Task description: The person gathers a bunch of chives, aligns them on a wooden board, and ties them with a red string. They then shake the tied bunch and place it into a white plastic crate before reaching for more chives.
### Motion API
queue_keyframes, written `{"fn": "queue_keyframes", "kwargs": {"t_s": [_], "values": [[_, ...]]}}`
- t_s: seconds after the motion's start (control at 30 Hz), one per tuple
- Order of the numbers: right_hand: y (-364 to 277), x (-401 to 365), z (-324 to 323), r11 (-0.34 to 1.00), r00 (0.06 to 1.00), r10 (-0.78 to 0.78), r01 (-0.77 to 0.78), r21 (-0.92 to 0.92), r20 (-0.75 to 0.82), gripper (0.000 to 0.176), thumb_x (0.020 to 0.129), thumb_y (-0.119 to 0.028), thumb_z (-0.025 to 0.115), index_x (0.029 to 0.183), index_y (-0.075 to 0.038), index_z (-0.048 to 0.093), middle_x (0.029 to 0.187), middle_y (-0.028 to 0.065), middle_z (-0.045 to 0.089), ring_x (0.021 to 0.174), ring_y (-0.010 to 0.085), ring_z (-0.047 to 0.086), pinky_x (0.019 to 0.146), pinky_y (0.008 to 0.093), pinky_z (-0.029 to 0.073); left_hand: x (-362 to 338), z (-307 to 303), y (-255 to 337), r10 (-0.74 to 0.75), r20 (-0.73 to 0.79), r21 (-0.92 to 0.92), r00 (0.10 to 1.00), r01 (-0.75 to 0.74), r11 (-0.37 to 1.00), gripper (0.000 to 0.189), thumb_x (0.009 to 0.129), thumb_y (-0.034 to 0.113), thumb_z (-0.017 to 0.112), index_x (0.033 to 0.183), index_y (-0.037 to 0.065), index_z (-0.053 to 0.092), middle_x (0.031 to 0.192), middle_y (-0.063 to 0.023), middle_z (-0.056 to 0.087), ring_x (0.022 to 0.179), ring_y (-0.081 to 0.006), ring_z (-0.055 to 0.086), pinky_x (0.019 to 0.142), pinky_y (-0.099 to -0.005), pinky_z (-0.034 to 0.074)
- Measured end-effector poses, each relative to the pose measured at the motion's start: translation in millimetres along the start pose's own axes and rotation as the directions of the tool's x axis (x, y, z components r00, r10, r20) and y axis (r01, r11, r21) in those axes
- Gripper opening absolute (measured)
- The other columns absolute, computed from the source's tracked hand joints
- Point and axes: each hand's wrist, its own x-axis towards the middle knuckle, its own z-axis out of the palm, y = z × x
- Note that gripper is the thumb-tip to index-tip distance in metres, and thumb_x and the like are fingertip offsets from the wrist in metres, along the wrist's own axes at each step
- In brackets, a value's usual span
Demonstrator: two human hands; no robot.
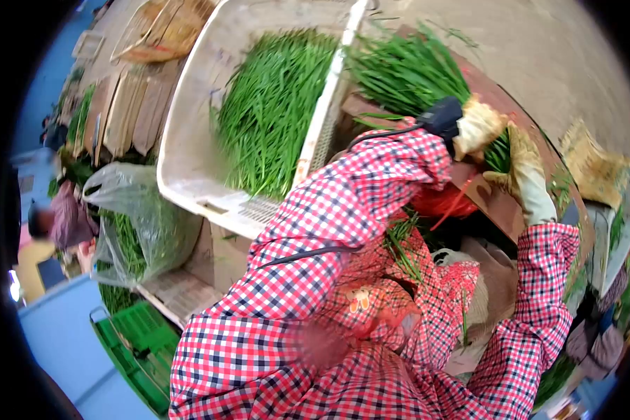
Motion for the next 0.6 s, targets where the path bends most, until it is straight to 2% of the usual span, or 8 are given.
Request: {"fn": "queue_keyframes", "kwargs": {"t_s": [0.1,0.17,0.23,0.4,0.5,0.53,0.57,0.6], "values": [[-19.3,14.8,10.4,0.993,0.994,0.110,-0.111,-0.033,-0.025,0.124,0.046,-0.022,0.091,0.149,-0.004,0.026,0.139,0.0196,0.048,0.124,0.0370,0.049,0.102,0.0401,0.042,-7.2,2.2,-1.5,0.025,-0.086,-0.051,0.996,-0.029,0.998,0.055,0.062,0.033,0.077,0.105,0.001,0.061,0.085,-0.0109,0.067,0.081,-0.0287,0.066,0.077,-0.0524,0.048],[7.6,1.3,32.9,0.996,0.989,0.024,-0.037,-0.087,-0.146,0.124,0.049,-0.018,0.089,0.151,-0.003,0.020,0.132,0.0200,0.053,0.116,0.0377,0.054,0.099,0.0420,0.044,-18.6,-16.8,-10.3,-0.024,-0.137,-0.119,0.990,0.008,0.993,0.053,0.066,0.036,0.075,0.105,0.002,0.063,0.088,-0.0109,0.067,0.084,-0.0279,0.066,0.077,-0.0497,0.048],[-11.0,1.0,10.4,0.992,0.993,0.116,-0.115,0.047,-0.024,0.122,0.052,-0.018,0.089,0.151,-0.003,0.019,0.136,0.0213,0.050,0.118,0.0382,0.053,0.101,0.0422,0.043,-49.6,-55.4,-27.1,-0.098,-0.242,-0.203,0.965,0.048,0.978,0.051,0.070,0.040,0.073,0.105,0.004,0.064,0.091,-0.0109,0.068,0.086,-0.0270,0.067,0.078,-0.0470,0.049],[-0.8,-3.4,11.6,0.989,0.991,0.135,-0.134,-0.060,0.012,0.111,0.060,-0.013,0.088,0.149,-0.001,0.024,0.145,0.0236,0.041,0.134,0.0370,0.041,0.112,0.0392,0.034,-210.0,-164.0,-98.1,-0.424,-0.324,-0.338,0.846,0.315,0.887,0.049,0.080,0.049,0.068,0.107,0.007,0.068,0.098,-0.0109,0.070,0.092,-0.0248,0.067,0.080,-0.0403,0.051],[1.3,-5.0,12.6,0.992,0.993,0.119,-0.119,-0.048,-0.008,0.110,0.061,-0.013,0.088,0.150,-0.002,0.023,0.146,0.0226,0.040,0.134,0.0369,0.041,0.112,0.0394,0.034,-332.8,-179.6,-128.6,-0.720,-0.115,-0.281,0.684,0.673,0.684,0.050,0.085,0.054,0.065,0.107,0.009,0.070,0.102,-0.0110,0.071,0.096,-0.0235,0.067,0.080,-0.0362,0.052],[4.2,-5.9,12.4,0.992,0.992,0.123,-0.123,-0.026,0.009,0.111,0.061,-0.011,0.087,0.150,-0.003,0.022,0.147,0.0221,0.039,0.134,0.0368,0.041,0.112,0.0393,0.034,-378.7,-167.5,-130.4,-0.784,-0.025,-0.192,0.620,0.767,0.612,0.049,0.094,0.048,0.058,0.113,0.004,0.068,0.108,-0.0149,0.070,0.098,-0.0244,0.067,0.085,-0.0379,0.053],[3.0,-6.4,11.4,0.993,0.993,0.115,-0.115,-0.012,0.013,0.111,0.061,-0.011,0.088,0.151,-0.003,0.022,0.147,0.0220,0.039,0.134,0.0368,0.041,0.112,0.0393,0.034,-392.7,-176.7,-123.1,-0.858,0.315,-0.136,0.405,0.914,0.382,0.050,0.094,0.044,0.059,0.121,0.003,0.063,0.117,-0.0181,0.066,0.108,-0.0262,0.064,0.095,-0.0400,0.050],[1.1,-6.7,9.4,0.994,0.994,0.107,-0.107,0.002,0.011,0.112,0.061,-0.010,0.088,0.151,-0.003,0.022,0.147,0.0219,0.039,0.134,0.0368,0.041,0.112,0.0393,0.034,-404.5,-174.7,-98.7,-0.865,0.419,-0.273,0.276,0.947,0.170,0.041,0.098,0.040,0.053,0.112,0.003,0.065,0.105,-0.0182,0.069,0.095,-0.0236,0.068,0.086,-0.0351,0.055]]}}
